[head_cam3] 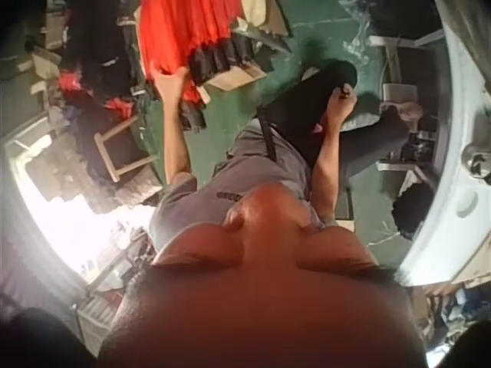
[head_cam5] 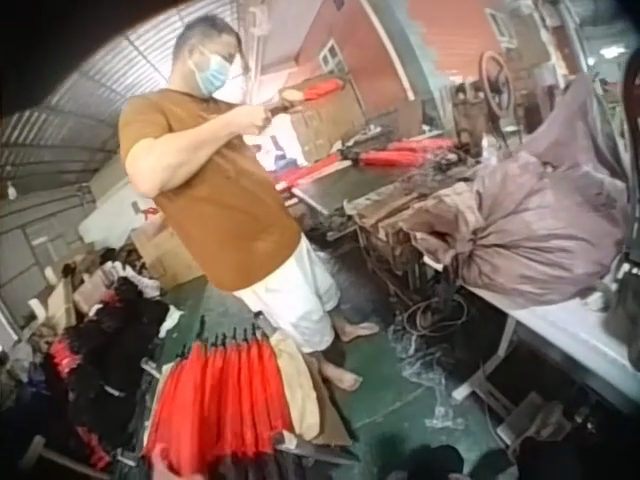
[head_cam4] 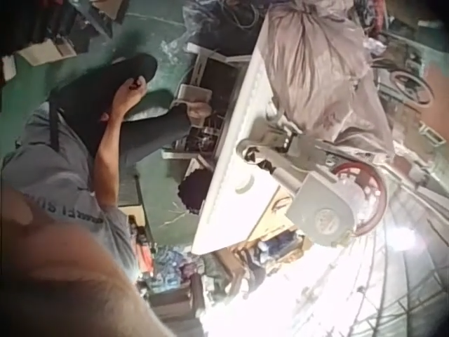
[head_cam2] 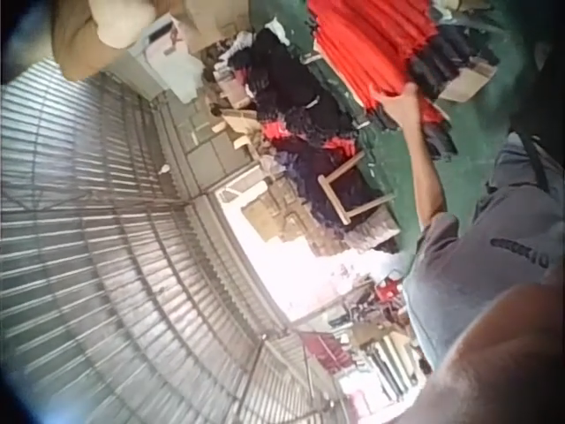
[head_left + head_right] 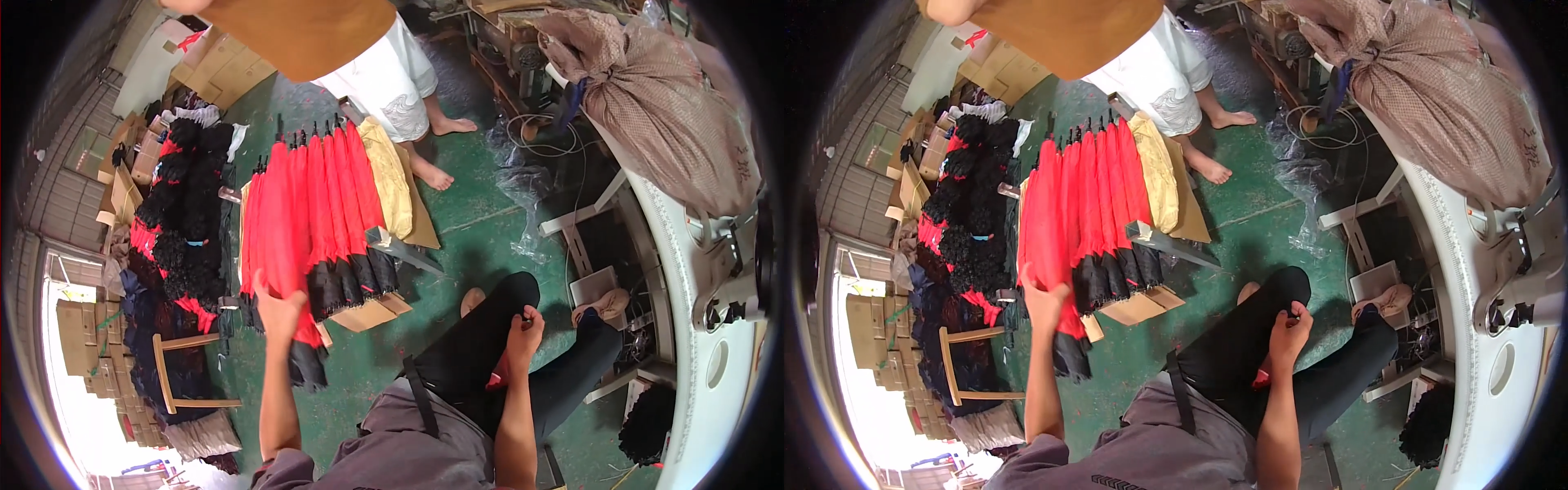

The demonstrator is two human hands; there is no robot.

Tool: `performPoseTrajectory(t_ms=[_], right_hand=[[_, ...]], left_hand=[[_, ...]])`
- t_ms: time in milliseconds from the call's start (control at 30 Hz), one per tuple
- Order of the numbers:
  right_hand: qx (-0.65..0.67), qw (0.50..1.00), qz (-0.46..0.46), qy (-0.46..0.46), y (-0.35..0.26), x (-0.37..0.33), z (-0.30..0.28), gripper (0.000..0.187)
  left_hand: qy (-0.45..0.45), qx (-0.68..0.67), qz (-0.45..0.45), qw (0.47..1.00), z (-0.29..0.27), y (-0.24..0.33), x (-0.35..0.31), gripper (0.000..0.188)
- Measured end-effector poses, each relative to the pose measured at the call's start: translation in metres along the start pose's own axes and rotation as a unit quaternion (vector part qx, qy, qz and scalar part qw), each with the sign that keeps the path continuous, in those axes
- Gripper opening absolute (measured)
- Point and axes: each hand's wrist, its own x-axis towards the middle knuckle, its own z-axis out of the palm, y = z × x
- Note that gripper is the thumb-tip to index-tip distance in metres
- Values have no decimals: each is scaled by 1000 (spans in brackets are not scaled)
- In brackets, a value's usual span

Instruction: Steaming and smoothing the fabric of red and black umbrellas using an industrial steaming machine.

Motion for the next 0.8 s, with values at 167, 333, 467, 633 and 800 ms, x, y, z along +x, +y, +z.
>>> performPoseTrajectory(t_ms=[167,333,467,633,800], right_hand=[[22,999,-18,-17,-27,0,13,33],[-15,1000,-20,7,-15,11,13,33],[-15,999,12,40,-7,8,8,32],[-74,995,-56,29,-12,8,-7,30],[-13,998,-41,-46,-32,4,-38,33]], left_hand=[[55,185,113,975,32,-61,130,89],[24,390,132,911,99,-37,163,81],[26,370,134,919,111,-30,155,75],[11,453,332,827,116,-43,166,71],[-17,-5,293,956,131,45,70,37]])
